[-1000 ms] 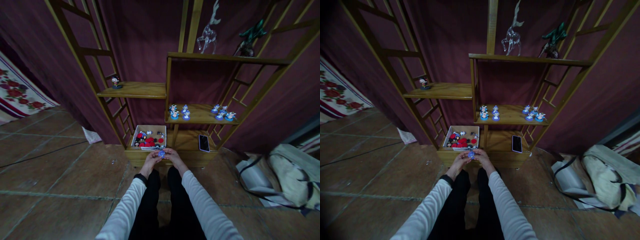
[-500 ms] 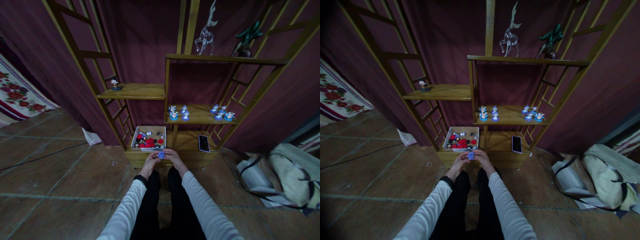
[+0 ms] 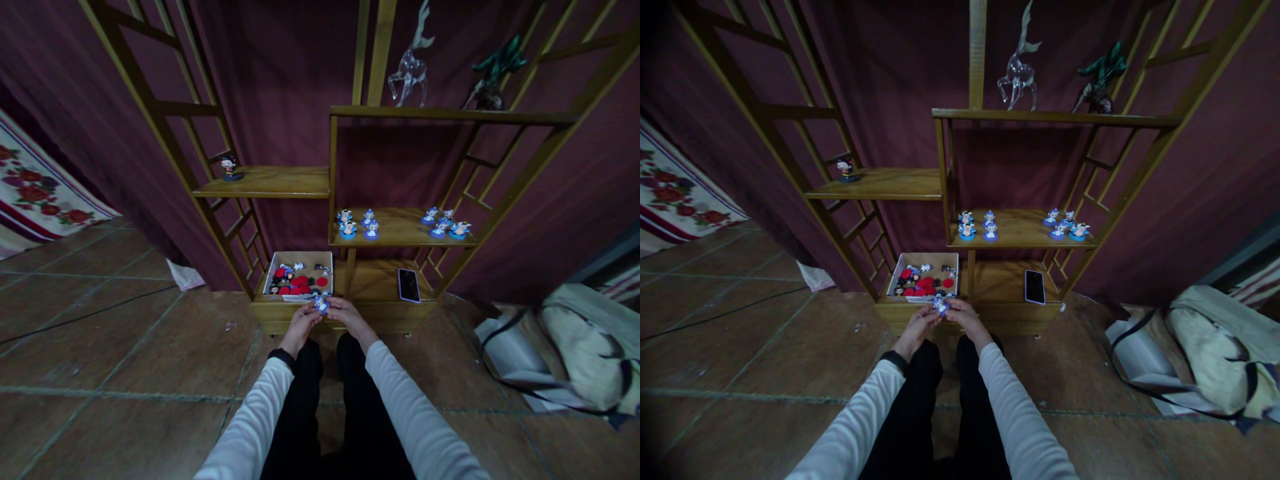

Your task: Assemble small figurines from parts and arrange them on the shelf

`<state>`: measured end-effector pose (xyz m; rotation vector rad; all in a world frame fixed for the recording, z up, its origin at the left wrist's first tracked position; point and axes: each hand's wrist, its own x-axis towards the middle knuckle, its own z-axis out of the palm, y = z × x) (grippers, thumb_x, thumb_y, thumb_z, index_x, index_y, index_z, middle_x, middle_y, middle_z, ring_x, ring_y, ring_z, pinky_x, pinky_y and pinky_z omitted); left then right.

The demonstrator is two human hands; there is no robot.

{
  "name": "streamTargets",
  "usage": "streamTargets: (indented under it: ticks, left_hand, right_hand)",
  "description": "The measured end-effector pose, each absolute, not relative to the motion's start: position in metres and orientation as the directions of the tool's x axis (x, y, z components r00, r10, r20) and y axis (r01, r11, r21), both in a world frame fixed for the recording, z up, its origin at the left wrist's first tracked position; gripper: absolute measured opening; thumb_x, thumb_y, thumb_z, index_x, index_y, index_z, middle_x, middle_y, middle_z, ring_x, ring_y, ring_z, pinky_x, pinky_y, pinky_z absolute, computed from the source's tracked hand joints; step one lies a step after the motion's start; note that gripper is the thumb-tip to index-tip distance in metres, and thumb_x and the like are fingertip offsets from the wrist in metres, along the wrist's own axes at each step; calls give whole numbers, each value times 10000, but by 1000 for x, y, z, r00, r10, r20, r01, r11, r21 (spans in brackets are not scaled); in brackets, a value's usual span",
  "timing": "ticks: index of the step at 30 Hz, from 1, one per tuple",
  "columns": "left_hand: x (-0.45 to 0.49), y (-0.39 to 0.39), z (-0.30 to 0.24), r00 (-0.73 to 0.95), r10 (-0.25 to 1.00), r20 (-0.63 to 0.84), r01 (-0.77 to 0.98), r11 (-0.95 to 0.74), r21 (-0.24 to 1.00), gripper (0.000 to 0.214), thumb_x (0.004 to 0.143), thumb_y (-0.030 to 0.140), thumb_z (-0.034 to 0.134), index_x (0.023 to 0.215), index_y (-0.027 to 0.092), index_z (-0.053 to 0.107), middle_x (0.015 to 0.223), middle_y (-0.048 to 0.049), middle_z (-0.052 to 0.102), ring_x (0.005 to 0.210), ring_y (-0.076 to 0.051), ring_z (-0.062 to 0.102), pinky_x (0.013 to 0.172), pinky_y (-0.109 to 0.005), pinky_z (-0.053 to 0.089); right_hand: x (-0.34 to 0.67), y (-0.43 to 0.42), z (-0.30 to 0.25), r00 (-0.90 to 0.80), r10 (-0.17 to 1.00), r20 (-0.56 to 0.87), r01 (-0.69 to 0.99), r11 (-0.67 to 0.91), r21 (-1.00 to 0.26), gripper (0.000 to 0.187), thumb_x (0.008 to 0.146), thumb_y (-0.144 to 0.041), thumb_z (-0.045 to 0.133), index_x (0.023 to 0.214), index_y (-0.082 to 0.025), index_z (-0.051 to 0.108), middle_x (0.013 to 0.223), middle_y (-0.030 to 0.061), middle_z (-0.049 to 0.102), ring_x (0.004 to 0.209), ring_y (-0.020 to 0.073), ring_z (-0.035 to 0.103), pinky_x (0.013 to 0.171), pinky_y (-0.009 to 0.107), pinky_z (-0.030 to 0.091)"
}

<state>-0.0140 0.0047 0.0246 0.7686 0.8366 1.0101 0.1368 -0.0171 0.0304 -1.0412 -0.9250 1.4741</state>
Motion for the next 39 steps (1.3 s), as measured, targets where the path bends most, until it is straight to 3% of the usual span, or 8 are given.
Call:
streamTargets:
  ticks: [8, 14, 20, 24, 34, 39]
  left_hand:
    - [-13, 4, 24, 315, 924, -218, -363, 330, 872, 497, 496, 140, 800, 967, 130, 638, 785, -54, 689, 682, -124, 616, 679, -237, 450]
    - [-12, 3, 24, 266, 944, -196, -354, 284, 891, 470, 472, 182, 813, 903, 135, 632, 671, -16, 663, 613, -122, 601, 678, -268, 449]
    - [-11, 4, 20, 183, 977, -108, -298, 160, 941, 403, 466, 195, 809, 808, 134, 605, 711, -22, 659, 665, -135, 600, 710, -286, 441]
    - [-11, 3, 20, 172, 983, -66, -253, 109, 961, 403, 465, 197, 805, 805, 140, 596, 753, -28, 658, 711, -149, 600, 731, -299, 441]
    - [-7, -1, 21, 209, 977, -38, -193, 79, 978, 424, 448, 179, 804, 801, 153, 569, 758, -19, 656, 694, -146, 602, 720, -302, 457]
    - [-8, 2, 18, 235, 971, -36, -192, 83, 978, 415, 458, 169, 804, 802, 140, 574, 780, -41, 666, 715, -154, 608, 728, -301, 455]
  right_hand:
    - [137, -15, 25, -63, 990, -124, -299, -137, -944, 549, 526, -302, 754, 1051, -217, 617, 1010, 49, 659, 914, 219, 602, 824, 386, 454]
    - [137, -17, 27, -56, 988, -142, -305, -152, -940, 512, 543, -333, 749, 1028, -221, 630, 1026, 46, 654, 942, 227, 601, 854, 411, 443]
    - [137, -19, 31, -88, 986, -139, -304, -159, -939, 453, 567, -355, 734, 992, -227, 645, 1027, 46, 652, 935, 216, 605, 852, 392, 445]
    - [137, -20, 34, -87, 987, -138, -314, -159, -936, 394, 591, -388, 715, 937, -214, 642, 976, 43, 658, 897, 196, 614, 821, 359, 459]
    - [134, -18, 38, -35, 978, -208, -302, -208, -930, 404, 446, -322, 793, 756, -175, 580, 724, -10, 635, 711, 158, 608, 738, 323, 475]
    - [135, -18, 36, -33, 968, -249, -312, -247, -918, 354, 453, -276, 786, 720, -174, 578, 720, -17, 629, 713, 146, 608, 746, 309, 470]
